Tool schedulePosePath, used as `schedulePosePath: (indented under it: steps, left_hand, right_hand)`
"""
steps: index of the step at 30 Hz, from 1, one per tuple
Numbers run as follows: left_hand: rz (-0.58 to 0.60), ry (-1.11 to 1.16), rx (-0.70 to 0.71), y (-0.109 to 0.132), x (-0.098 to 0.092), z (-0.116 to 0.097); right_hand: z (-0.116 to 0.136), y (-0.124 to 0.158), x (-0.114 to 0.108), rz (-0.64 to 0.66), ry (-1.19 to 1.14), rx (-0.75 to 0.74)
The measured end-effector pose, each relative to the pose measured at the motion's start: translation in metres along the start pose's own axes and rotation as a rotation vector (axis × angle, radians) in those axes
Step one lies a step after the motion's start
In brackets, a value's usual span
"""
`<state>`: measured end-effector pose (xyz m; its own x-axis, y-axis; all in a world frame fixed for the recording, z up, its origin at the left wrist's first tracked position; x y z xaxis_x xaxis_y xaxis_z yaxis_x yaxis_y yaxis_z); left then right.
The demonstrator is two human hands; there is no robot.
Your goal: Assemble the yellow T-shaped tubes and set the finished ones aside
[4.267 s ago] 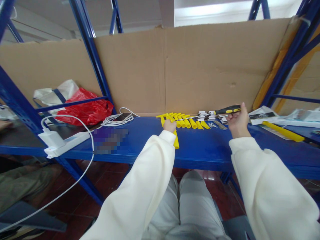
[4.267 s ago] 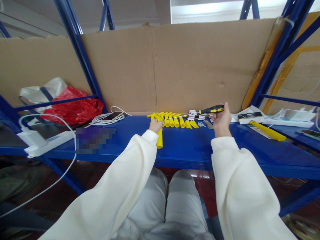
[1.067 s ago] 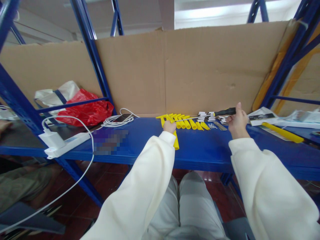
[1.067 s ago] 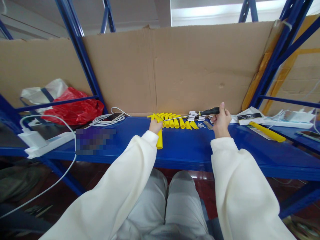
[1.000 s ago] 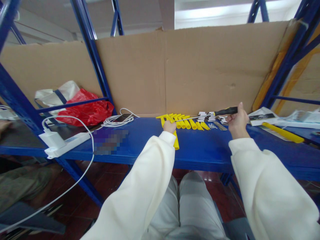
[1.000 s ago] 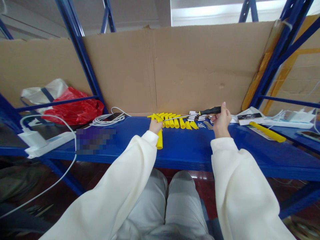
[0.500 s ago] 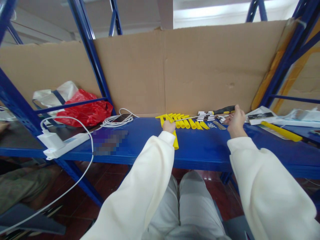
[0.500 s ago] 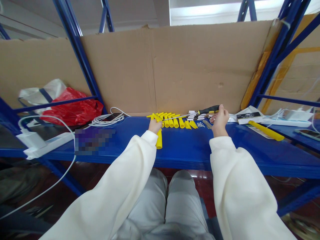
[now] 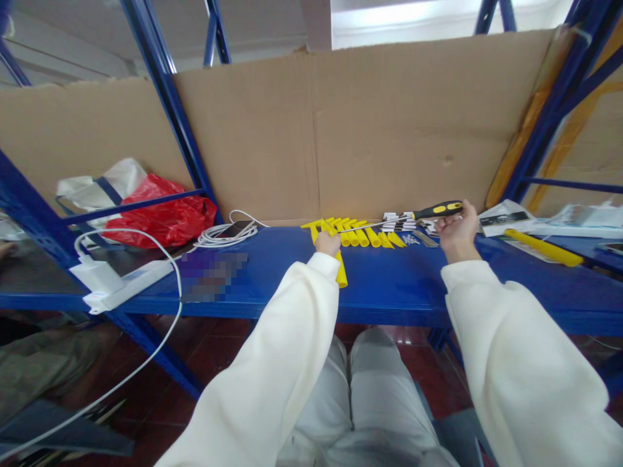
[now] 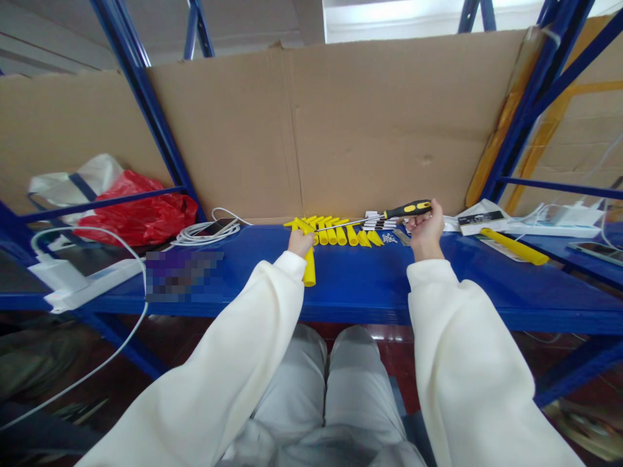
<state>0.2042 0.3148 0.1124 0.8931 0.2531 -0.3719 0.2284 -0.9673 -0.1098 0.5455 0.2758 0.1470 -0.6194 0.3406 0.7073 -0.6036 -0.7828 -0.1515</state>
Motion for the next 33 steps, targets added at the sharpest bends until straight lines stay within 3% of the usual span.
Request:
schedulePosePath:
  steps: [3, 6, 13, 20, 27, 33]
  left_hand:
    - [0.002, -0.031, -0.008, 0.001, 0.000, -0.001]
    - [-0.001, -0.052, -0.007, 0.002, 0.000, -0.002]
    - [0.006, -0.056, 0.004, 0.003, 0.000, -0.003]
    - [0.007, -0.062, -0.007, 0.008, -0.003, -0.005]
    - [-0.013, -0.044, -0.002, 0.006, -0.005, -0.005]
    - [-0.031, -0.031, 0.006, 0.004, -0.005, -0.004]
  right_hand:
    - [-0.002, 0.003, -0.004, -0.103, -0.047, 0.054]
    - [0.001, 0.003, -0.007, -0.152, -0.021, -0.016]
    - [0.007, 0.006, -0.009, -0.137, 0.078, -0.111]
    - [0.004, 0.012, -0.008, -0.187, 0.061, -0.038]
    - [-0.001, -0.004, -0.010, -0.106, 0.055, -0.069]
    - [0.001, -0.013, -0.002, 0.063, 0.023, -0.077]
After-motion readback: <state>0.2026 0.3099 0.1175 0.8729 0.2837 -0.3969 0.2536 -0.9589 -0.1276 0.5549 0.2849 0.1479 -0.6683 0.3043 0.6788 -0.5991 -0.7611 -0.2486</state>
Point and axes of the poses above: each hand's wrist, its own y-axis away from the middle knuckle, its own x-axis out of the palm, z = x × y, the point moved 8 cm from there along -y, towards the middle knuckle, and after that the axes turned 2 degrees about y, right-handed, at the moved point
